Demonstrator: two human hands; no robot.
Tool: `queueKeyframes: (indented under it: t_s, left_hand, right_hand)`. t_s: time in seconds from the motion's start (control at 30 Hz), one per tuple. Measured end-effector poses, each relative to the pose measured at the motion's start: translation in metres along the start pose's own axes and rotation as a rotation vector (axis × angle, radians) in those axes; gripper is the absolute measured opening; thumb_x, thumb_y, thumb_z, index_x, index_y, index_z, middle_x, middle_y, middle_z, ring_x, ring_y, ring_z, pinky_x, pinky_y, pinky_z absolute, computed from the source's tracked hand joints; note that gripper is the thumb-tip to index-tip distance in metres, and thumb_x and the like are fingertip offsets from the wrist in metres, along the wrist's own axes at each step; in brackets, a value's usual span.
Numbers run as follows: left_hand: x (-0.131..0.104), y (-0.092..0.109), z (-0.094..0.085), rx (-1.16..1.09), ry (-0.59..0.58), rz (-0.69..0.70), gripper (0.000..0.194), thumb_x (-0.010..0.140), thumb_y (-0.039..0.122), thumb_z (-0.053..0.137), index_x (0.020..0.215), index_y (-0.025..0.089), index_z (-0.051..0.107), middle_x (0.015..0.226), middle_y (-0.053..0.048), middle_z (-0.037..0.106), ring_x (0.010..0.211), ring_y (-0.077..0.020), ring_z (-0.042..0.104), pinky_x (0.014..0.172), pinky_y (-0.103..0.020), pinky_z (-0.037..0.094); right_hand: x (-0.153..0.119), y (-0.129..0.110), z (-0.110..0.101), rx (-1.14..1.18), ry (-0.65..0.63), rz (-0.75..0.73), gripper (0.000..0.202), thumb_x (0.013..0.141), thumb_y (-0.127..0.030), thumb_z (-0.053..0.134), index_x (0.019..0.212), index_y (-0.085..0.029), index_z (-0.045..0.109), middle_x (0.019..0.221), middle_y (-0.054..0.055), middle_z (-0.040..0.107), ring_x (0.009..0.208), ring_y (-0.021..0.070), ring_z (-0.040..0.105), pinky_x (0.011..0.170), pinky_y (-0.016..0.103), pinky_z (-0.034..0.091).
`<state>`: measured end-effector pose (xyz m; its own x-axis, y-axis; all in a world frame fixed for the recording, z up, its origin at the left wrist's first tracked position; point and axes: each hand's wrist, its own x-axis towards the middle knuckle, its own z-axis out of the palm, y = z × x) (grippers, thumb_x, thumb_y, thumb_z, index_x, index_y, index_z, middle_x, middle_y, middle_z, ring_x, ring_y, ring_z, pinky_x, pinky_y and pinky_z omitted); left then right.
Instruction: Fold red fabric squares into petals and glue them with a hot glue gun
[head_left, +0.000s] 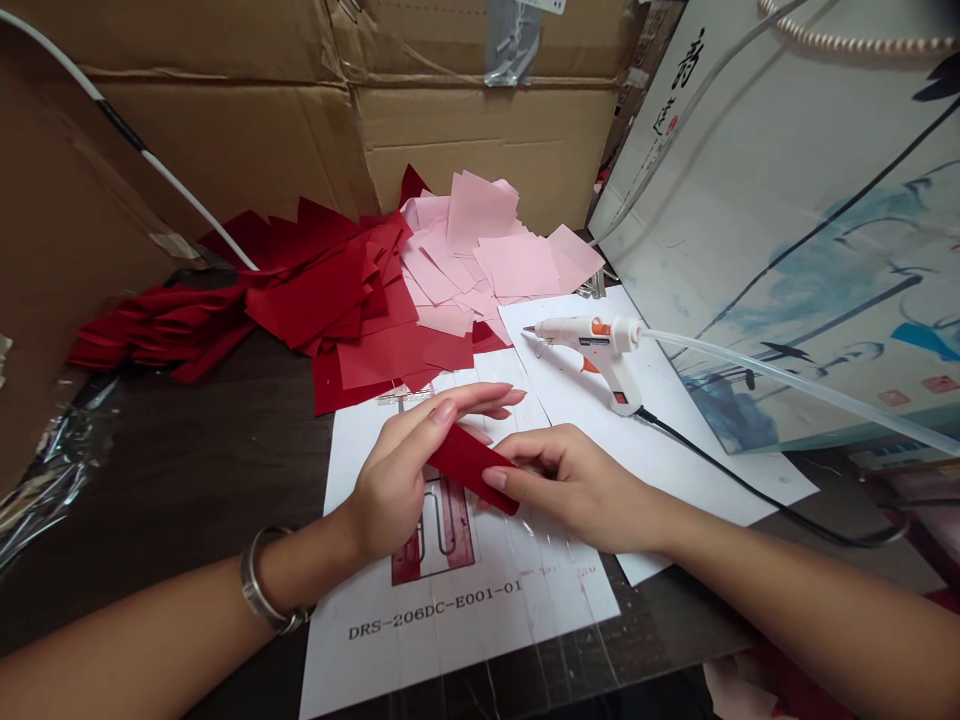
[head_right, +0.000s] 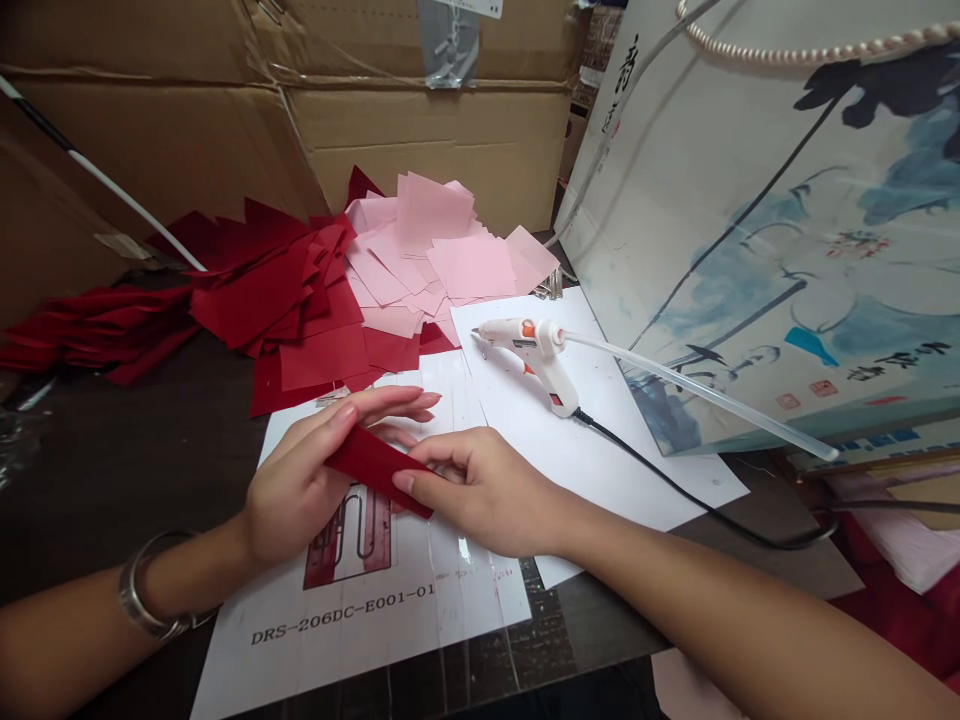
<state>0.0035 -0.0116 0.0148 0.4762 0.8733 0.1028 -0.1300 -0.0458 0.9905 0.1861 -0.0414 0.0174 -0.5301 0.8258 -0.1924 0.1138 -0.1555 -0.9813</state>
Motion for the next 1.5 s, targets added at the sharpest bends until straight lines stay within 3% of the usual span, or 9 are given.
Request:
queueKeyframes:
  t_s: [0.47, 0.7, 0.9, 1.03, 1.1, 1.2, 1.33, 1.4, 1.5]
  left_hand:
    - [0.001, -0.002, 0.0, -0.03, 0.011, -0.069, 0.041, 0.101, 0.038, 0.034, 0.12, 0.023, 0.067, 0.122, -0.005, 0.068, 0.114, -0.0247, 0.061, 0.102, -0.038, 0.042]
    - [0.001, 0.001, 0.003, -0.116, -0.075, -0.169, 0.041, 0.1, 0.04, 0.038, 0.123, 0.02, 0.065, 0.126, -0.008, 0.066, 0.12, -0.0271, 0.058, 0.102, -0.04, 0.046]
    - [0.001, -0.002, 0.004, -0.158, -0.128, -0.167, 0.041, 0.1, 0.041, 0.038, 0.129, 0.022, 0.061, 0.13, -0.009, 0.063, 0.124, -0.0269, 0.055, 0.108, -0.041, 0.041]
    - [0.001, -0.004, 0.002, -0.095, -0.142, -0.14, 0.042, 0.098, 0.041, 0.045, 0.135, 0.024, 0.054, 0.136, -0.009, 0.058, 0.126, -0.0278, 0.054, 0.106, -0.041, 0.043]
    - [0.002, -0.004, 0.003, -0.034, -0.093, -0.102, 0.039, 0.095, 0.039, 0.053, 0.129, 0.022, 0.059, 0.133, -0.009, 0.061, 0.122, -0.0275, 0.056, 0.101, -0.038, 0.047]
    - [0.003, -0.004, 0.006, 0.059, 0.116, -0.061, 0.026, 0.092, 0.038, 0.057, 0.104, 0.018, 0.068, 0.103, -0.008, 0.073, 0.097, -0.0237, 0.067, 0.082, -0.034, 0.054]
    - [0.012, 0.002, 0.002, 0.12, 0.337, 0.02, 0.019, 0.089, 0.036, 0.062, 0.085, 0.018, 0.063, 0.074, -0.001, 0.067, 0.073, -0.0172, 0.063, 0.068, -0.03, 0.052]
    - [0.022, 0.011, -0.012, 0.12, 0.419, 0.1, 0.018, 0.087, 0.036, 0.065, 0.086, 0.019, 0.062, 0.072, 0.001, 0.063, 0.069, -0.0139, 0.059, 0.062, -0.026, 0.05]
    - [0.043, 0.038, -0.052, 0.16, 0.607, 0.225, 0.021, 0.084, 0.029, 0.071, 0.075, 0.017, 0.057, 0.069, 0.005, 0.057, 0.06, -0.0052, 0.048, 0.052, -0.018, 0.04]
  right_hand:
    - [0.0, 0.0, -0.001, -0.007, -0.001, 0.005, 0.027, 0.095, -0.033, 0.051, 0.075, -0.016, 0.057, 0.067, -0.003, 0.046, 0.061, 0.0097, 0.037, 0.057, 0.026, 0.03]
    - [0.001, 0.003, -0.001, 0.021, 0.025, -0.042, 0.029, 0.095, -0.035, 0.051, 0.074, -0.016, 0.058, 0.068, -0.002, 0.048, 0.062, 0.01, 0.039, 0.058, 0.026, 0.032]
    - [0.002, 0.004, -0.001, 0.02, 0.039, -0.073, 0.028, 0.095, -0.033, 0.053, 0.074, -0.015, 0.058, 0.068, -0.002, 0.047, 0.063, 0.0099, 0.039, 0.058, 0.026, 0.032]
    - [0.004, 0.004, -0.001, 0.08, 0.088, -0.083, 0.024, 0.094, -0.033, 0.054, 0.083, -0.014, 0.065, 0.075, 0.001, 0.056, 0.069, 0.0122, 0.048, 0.066, 0.029, 0.039]
    - [0.005, 0.003, 0.0, 0.123, 0.149, -0.11, 0.023, 0.093, -0.033, 0.055, 0.085, -0.015, 0.068, 0.079, 0.002, 0.06, 0.076, 0.0139, 0.053, 0.071, 0.03, 0.042]
    - [0.006, 0.002, 0.001, 0.125, 0.215, -0.11, 0.02, 0.091, -0.035, 0.058, 0.091, -0.018, 0.07, 0.088, 0.003, 0.063, 0.085, 0.0161, 0.057, 0.078, 0.032, 0.045]
    - [0.005, 0.003, 0.002, 0.03, 0.343, -0.054, 0.033, 0.086, -0.043, 0.064, 0.113, -0.024, 0.064, 0.105, 0.005, 0.067, 0.091, 0.0185, 0.06, 0.079, 0.034, 0.048]
    - [0.005, 0.004, 0.002, 0.011, 0.401, -0.033, 0.036, 0.087, -0.047, 0.062, 0.114, -0.024, 0.062, 0.112, 0.006, 0.067, 0.085, 0.017, 0.061, 0.074, 0.033, 0.049]
    - [0.004, 0.004, 0.002, 0.018, 0.416, -0.014, 0.038, 0.087, -0.049, 0.06, 0.116, -0.024, 0.059, 0.12, 0.008, 0.065, 0.08, 0.0155, 0.061, 0.067, 0.03, 0.048]
